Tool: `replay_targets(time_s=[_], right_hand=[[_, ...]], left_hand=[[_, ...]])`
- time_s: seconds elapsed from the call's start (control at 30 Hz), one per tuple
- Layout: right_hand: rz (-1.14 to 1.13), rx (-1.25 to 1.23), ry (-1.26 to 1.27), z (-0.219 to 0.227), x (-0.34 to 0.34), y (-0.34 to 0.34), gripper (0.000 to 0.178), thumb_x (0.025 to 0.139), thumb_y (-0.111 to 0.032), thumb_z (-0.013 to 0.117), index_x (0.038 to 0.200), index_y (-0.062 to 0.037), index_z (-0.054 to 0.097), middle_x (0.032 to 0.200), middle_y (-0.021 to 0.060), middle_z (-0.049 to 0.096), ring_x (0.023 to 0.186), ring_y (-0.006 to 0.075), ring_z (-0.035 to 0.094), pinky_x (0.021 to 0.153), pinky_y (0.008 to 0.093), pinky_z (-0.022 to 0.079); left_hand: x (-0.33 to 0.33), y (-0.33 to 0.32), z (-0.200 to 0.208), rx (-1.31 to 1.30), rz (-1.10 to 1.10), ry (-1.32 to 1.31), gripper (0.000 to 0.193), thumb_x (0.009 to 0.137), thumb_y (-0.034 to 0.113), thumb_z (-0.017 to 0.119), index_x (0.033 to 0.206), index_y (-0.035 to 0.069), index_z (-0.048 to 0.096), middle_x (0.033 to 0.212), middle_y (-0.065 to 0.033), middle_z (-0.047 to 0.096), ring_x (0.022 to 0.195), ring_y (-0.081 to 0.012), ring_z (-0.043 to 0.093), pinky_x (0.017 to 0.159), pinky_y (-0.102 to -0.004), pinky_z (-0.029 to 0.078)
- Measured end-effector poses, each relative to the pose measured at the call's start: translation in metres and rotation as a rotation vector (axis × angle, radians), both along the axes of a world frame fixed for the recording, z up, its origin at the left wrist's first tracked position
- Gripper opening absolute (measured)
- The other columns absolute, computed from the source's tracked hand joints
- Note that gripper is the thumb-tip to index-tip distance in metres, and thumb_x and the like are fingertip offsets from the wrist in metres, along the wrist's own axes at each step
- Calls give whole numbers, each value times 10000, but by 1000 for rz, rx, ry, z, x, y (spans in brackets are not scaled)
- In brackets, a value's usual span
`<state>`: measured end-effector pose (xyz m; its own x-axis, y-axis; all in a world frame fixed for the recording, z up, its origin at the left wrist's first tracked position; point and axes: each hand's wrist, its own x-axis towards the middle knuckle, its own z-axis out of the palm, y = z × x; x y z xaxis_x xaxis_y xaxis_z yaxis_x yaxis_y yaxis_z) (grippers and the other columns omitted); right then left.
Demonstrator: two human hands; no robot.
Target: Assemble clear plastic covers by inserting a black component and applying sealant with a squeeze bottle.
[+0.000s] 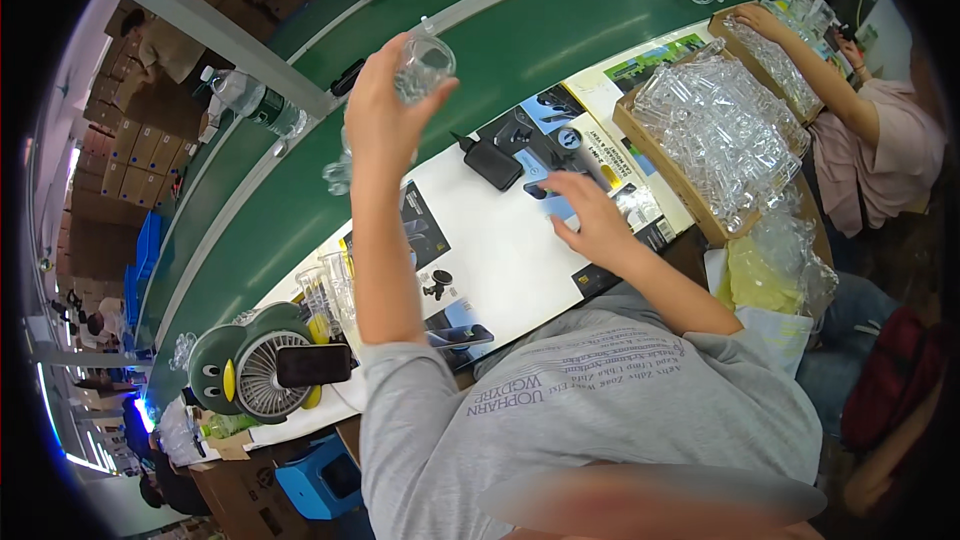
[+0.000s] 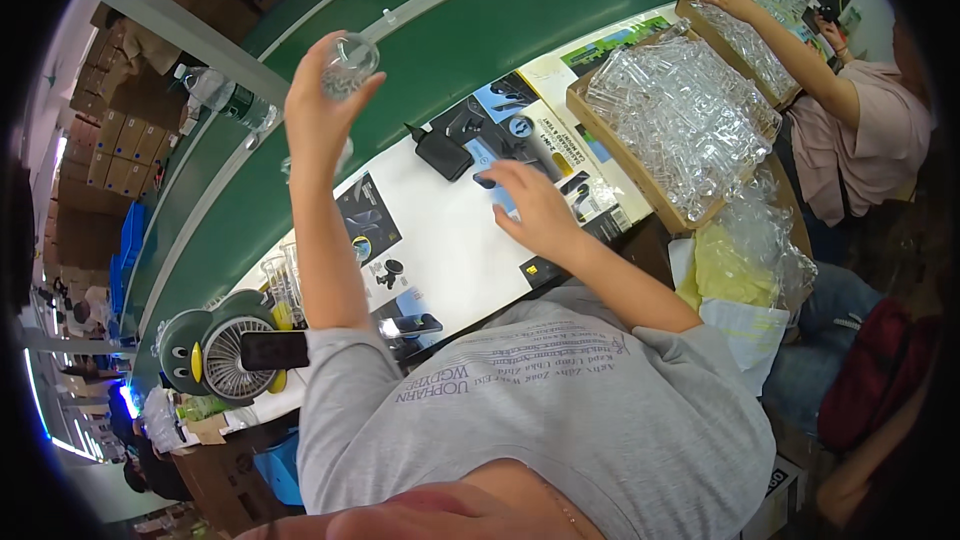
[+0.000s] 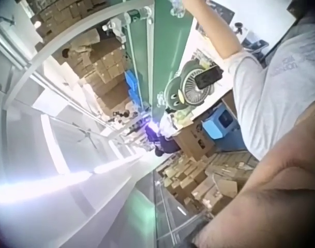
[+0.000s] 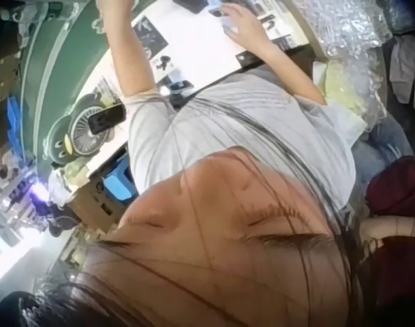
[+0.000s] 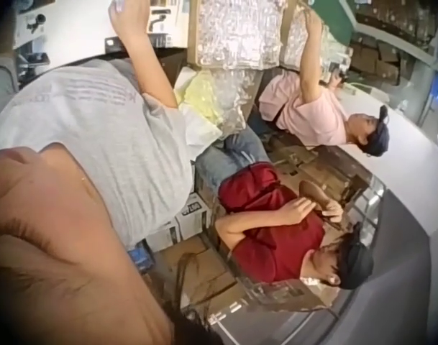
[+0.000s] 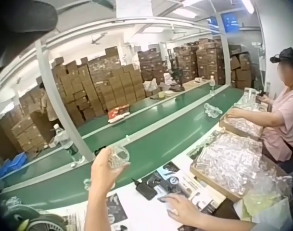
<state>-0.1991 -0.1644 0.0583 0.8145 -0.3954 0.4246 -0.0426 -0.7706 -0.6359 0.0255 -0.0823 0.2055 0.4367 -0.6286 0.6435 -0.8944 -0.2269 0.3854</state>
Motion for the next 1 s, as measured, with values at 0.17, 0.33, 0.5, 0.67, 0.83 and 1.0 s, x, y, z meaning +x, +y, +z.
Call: replay_targets(time_s=[0.17, 0.33, 0.5, 0.67, 0.83, 1.0], right_hand=[[8, -79, 114, -45, -16, 12, 384, 744, -96, 600, 1121, -97, 527, 1226, 116, 477, 1149, 299, 444, 946, 391, 364], [18, -36, 103, -47, -20, 7, 347, 747, -105, 592, 1091, -99, 547, 1220, 106, 493, 1181, 284, 428, 962, 395, 351], [28, -60, 109, -46, -19, 6, 339, 744, -104, 590, 1081, -94, 552, 1215, 107, 499, 1183, 285, 427, 961, 395, 350], [32, -35, 111, -44, -18, 8, 317, 737, -95, 590, 1054, -77, 572, 1206, 116, 509, 1194, 294, 418, 960, 396, 339], [79, -27, 102, -42, -13, 11, 309, 735, -82, 589, 1044, -77, 576, 1195, 114, 516, 1166, 303, 442, 953, 387, 349], [87, 110, 28, -27, 20, 6, 307, 734, -64, 604, 1039, -71, 572, 1173, 108, 523, 1087, 292, 497, 903, 359, 406]], left_hand=[[113, -13, -80, 422, 131, -118, 600, 646, 350, 749, 1137, 119, 493, 993, -128, 588, 937, -311, 568, 742, -389, 462], [161, -3, -145, 670, 212, -155, 636, 628, 406, 743, 1145, 145, 480, 986, -126, 583, 949, -322, 563, 741, -417, 465], [170, 7, -164, 786, 176, -78, 660, 637, 441, 727, 1170, 140, 479, 1004, -139, 574, 971, -323, 553, 772, -424, 460], [164, 13, -155, 733, 156, -76, 642, 660, 440, 710, 1184, 147, 482, 1022, -145, 570, 978, -333, 546, 784, -429, 456], [131, 32, -102, 661, 156, -77, 532, 730, 392, 669, 1165, 131, 505, 1065, -132, 572, 980, -323, 550, 819, -399, 444], [36, 80, -54, 493, 240, 58, 406, 767, 305, 647, 1102, 98, 548, 1032, -116, 597, 955, -291, 568, 795, -383, 453]])
